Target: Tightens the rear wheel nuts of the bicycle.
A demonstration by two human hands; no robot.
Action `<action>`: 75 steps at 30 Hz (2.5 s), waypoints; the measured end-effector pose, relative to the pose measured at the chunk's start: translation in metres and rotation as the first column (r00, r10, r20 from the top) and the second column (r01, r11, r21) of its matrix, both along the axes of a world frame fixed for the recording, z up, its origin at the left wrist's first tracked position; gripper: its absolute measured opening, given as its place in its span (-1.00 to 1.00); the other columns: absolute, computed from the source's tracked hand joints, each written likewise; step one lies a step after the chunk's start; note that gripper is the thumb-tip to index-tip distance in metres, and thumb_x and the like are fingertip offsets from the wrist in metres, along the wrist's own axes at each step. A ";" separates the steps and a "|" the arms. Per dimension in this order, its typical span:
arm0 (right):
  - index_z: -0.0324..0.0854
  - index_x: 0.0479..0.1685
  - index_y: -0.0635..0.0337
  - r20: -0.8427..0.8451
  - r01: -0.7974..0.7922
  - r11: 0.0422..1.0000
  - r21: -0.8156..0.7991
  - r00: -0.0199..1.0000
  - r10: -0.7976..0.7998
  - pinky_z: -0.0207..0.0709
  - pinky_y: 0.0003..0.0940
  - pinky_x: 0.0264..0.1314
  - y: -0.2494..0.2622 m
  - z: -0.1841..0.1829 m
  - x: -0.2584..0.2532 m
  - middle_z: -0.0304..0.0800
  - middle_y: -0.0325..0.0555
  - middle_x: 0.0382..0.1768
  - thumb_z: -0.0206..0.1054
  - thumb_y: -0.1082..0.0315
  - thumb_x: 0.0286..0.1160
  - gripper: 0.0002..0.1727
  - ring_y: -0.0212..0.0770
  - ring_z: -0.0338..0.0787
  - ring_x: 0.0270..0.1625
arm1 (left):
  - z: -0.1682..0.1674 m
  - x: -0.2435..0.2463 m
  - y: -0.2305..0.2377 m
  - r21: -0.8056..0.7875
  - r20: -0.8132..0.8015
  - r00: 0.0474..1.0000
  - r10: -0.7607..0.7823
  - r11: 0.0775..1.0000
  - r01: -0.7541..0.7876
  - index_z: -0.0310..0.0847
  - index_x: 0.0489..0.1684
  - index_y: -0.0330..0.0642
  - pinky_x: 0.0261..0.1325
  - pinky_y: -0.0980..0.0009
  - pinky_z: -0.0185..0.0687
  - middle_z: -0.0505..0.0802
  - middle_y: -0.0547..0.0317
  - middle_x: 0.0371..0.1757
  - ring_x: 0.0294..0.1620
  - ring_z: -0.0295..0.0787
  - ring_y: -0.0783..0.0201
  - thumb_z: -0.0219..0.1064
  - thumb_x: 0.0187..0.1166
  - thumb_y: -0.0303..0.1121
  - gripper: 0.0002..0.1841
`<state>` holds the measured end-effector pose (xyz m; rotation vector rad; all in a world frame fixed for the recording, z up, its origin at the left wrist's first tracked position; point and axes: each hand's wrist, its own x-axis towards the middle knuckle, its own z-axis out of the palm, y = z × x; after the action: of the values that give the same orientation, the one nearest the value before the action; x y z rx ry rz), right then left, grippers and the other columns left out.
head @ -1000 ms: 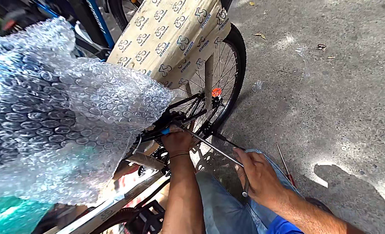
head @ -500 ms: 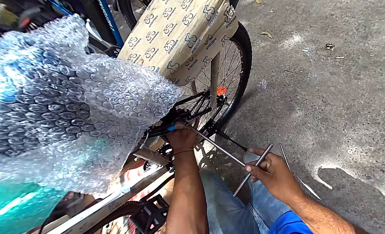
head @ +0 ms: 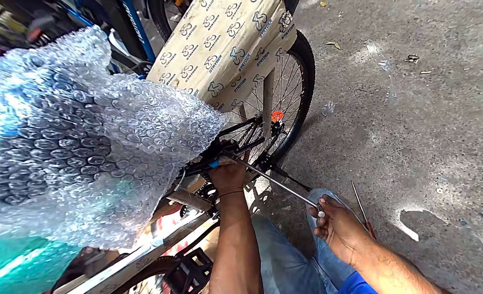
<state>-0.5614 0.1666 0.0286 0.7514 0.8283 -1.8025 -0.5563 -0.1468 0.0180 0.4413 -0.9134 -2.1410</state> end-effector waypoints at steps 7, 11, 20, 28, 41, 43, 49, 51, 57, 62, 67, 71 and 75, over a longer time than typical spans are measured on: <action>0.45 0.36 0.32 -0.002 -0.037 0.990 -0.133 0.999 0.037 0.79 -0.17 -0.01 0.010 -0.003 -0.003 0.89 0.25 -0.02 -0.22 0.22 0.88 -0.55 0.02 0.94 -0.11 | -0.002 -0.001 -0.002 -0.020 0.020 1.000 0.017 1.000 -0.017 0.35 0.50 0.05 0.65 -0.40 0.13 0.59 0.09 0.51 0.64 0.41 0.00 -0.55 0.79 0.17 -0.32; 0.54 0.28 0.42 -0.384 -0.192 0.968 -0.161 0.916 0.117 0.82 -0.09 0.10 0.019 -0.008 0.003 0.87 0.31 0.08 0.07 0.28 0.77 -0.62 0.09 0.94 0.01 | 0.000 -0.001 -0.001 -0.023 0.026 0.999 0.019 1.000 -0.019 0.33 0.52 0.04 0.65 -0.41 0.15 0.58 0.07 0.53 0.65 0.41 -0.02 -0.54 0.80 0.17 -0.32; 0.78 -0.13 0.24 -0.451 -0.469 0.883 -0.025 0.793 0.409 0.05 -0.61 -0.74 0.014 -0.019 -0.001 0.76 -0.19 -0.58 -0.31 -0.15 0.91 -0.21 -0.52 0.31 -0.77 | -0.002 -0.003 -0.001 -0.032 0.042 0.997 0.069 0.997 -0.068 0.32 0.55 0.09 0.64 -0.42 0.12 0.56 0.13 0.53 0.66 0.37 0.02 -0.56 0.76 0.22 -0.30; 0.57 0.31 0.01 -0.271 -0.332 0.937 -0.110 0.917 0.293 0.01 -0.68 -0.76 0.016 -0.020 -0.015 0.79 -0.08 -0.41 0.14 0.01 0.82 -0.64 -0.56 0.29 -0.77 | -0.003 -0.006 0.000 -0.062 0.049 0.993 0.105 0.993 -0.102 0.33 0.50 0.09 0.63 -0.44 0.11 0.57 0.14 0.48 0.62 0.40 0.04 -0.57 0.75 0.22 -0.30; 0.36 0.50 0.15 -0.283 -0.064 0.996 0.068 0.956 0.080 0.38 -0.55 -0.70 0.002 -0.002 -0.002 0.82 0.08 -0.43 0.13 0.18 0.86 -0.60 -0.30 0.62 -0.67 | -0.014 -0.013 0.002 -0.068 -0.123 0.991 0.061 0.995 -0.069 0.40 0.37 0.06 0.68 -0.29 0.15 0.64 0.17 0.38 0.56 0.47 0.12 -0.49 0.74 0.15 -0.37; -0.02 0.84 0.05 -0.406 -0.099 0.990 0.101 0.904 0.132 0.48 -0.49 -0.66 0.003 -0.009 -0.001 0.90 0.10 -0.31 0.09 0.20 0.88 -0.37 -0.24 0.73 -0.61 | -0.015 -0.016 0.006 -0.024 -0.145 0.985 0.094 0.995 -0.099 0.40 0.38 0.06 0.69 -0.29 0.13 0.64 0.17 0.40 0.59 0.45 0.11 -0.50 0.73 0.16 -0.36; 0.54 0.54 0.29 -0.641 -0.300 0.954 0.026 0.727 0.246 0.59 -0.40 -0.46 0.021 -0.025 0.002 0.93 0.02 0.06 -0.04 0.44 0.59 -0.46 -0.29 0.75 -0.47 | -0.017 -0.016 0.010 -0.026 -0.227 0.972 0.058 0.998 -0.065 0.48 0.29 0.08 0.65 -0.22 0.24 0.70 0.20 0.33 0.50 0.55 0.10 -0.47 0.73 0.13 -0.38; 0.48 0.62 0.21 -0.829 -0.340 0.932 0.125 0.481 0.286 0.79 -0.33 -0.13 0.026 -0.034 -0.001 0.90 -0.10 0.19 0.19 0.48 0.41 -0.36 -0.27 0.90 -0.17 | -0.015 -0.012 0.007 -0.038 -0.186 0.980 0.071 0.996 -0.079 0.48 0.30 0.07 0.64 -0.27 0.21 0.68 0.18 0.34 0.51 0.52 0.09 -0.48 0.72 0.11 -0.38; 0.87 0.06 -0.26 -0.583 0.365 0.684 0.631 -0.358 0.729 0.50 -0.10 0.11 0.016 -0.045 -0.013 0.76 -0.46 -0.57 0.00 -0.48 0.61 -0.32 -0.37 0.68 -0.42 | -0.015 -0.019 0.009 -0.074 -0.125 0.986 0.114 0.990 -0.124 0.48 0.22 0.08 0.54 -0.11 0.40 0.73 0.20 0.19 0.36 0.62 0.17 -0.45 0.78 0.09 -0.43; 0.73 -0.38 -0.10 -0.575 0.308 0.710 0.633 -0.427 0.698 0.30 0.04 0.63 0.002 -0.035 -0.022 0.71 -0.23 -0.01 -0.01 -0.16 0.74 -0.48 -0.16 0.67 0.22 | -0.023 -0.008 0.001 -0.104 -0.099 0.993 0.064 0.992 -0.075 0.39 0.40 0.04 0.69 -0.16 0.22 0.63 0.16 0.43 0.57 0.48 0.12 -0.51 0.77 0.09 -0.39; 0.69 0.01 0.11 -0.893 -0.208 0.880 0.428 -0.252 0.374 0.69 -0.25 -0.09 -0.011 -0.052 -0.030 0.76 -0.20 -0.20 0.00 0.10 0.76 -0.62 -0.29 0.76 -0.15 | -0.017 -0.011 -0.001 -0.107 -0.104 0.990 0.099 0.988 -0.110 0.46 0.22 0.01 0.56 -0.01 0.42 0.72 0.18 0.20 0.37 0.62 0.19 -0.47 0.79 0.08 -0.42; 0.61 -0.33 0.10 -0.964 -0.243 0.936 0.255 -0.141 0.225 0.51 -0.33 -0.46 -0.021 -0.068 -0.028 0.57 -0.25 -0.54 -0.01 0.10 0.73 -0.61 -0.36 0.60 -0.47 | -0.016 -0.014 0.003 -0.128 -0.142 0.982 0.126 0.981 -0.144 0.48 0.16 -0.02 0.51 -0.03 0.48 0.74 0.15 0.12 0.29 0.67 0.20 -0.46 0.79 0.01 -0.45; 0.52 -0.55 0.02 -0.765 -0.332 0.915 -0.227 0.643 0.043 0.19 -0.61 -0.58 -0.029 -0.052 -0.016 0.38 -0.42 -0.64 0.03 0.28 0.55 -0.71 -0.55 0.31 -0.63 | -0.012 -0.014 0.006 -0.109 -0.114 0.979 0.167 0.978 -0.180 0.48 0.10 -0.03 0.47 0.00 0.52 0.74 0.15 0.06 0.25 0.68 0.20 -0.40 0.81 -0.08 -0.52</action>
<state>-0.5778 0.1377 -0.0233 -0.3770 1.0106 -1.9844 -0.5701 -0.1410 0.0064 0.3334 -0.9030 -1.9215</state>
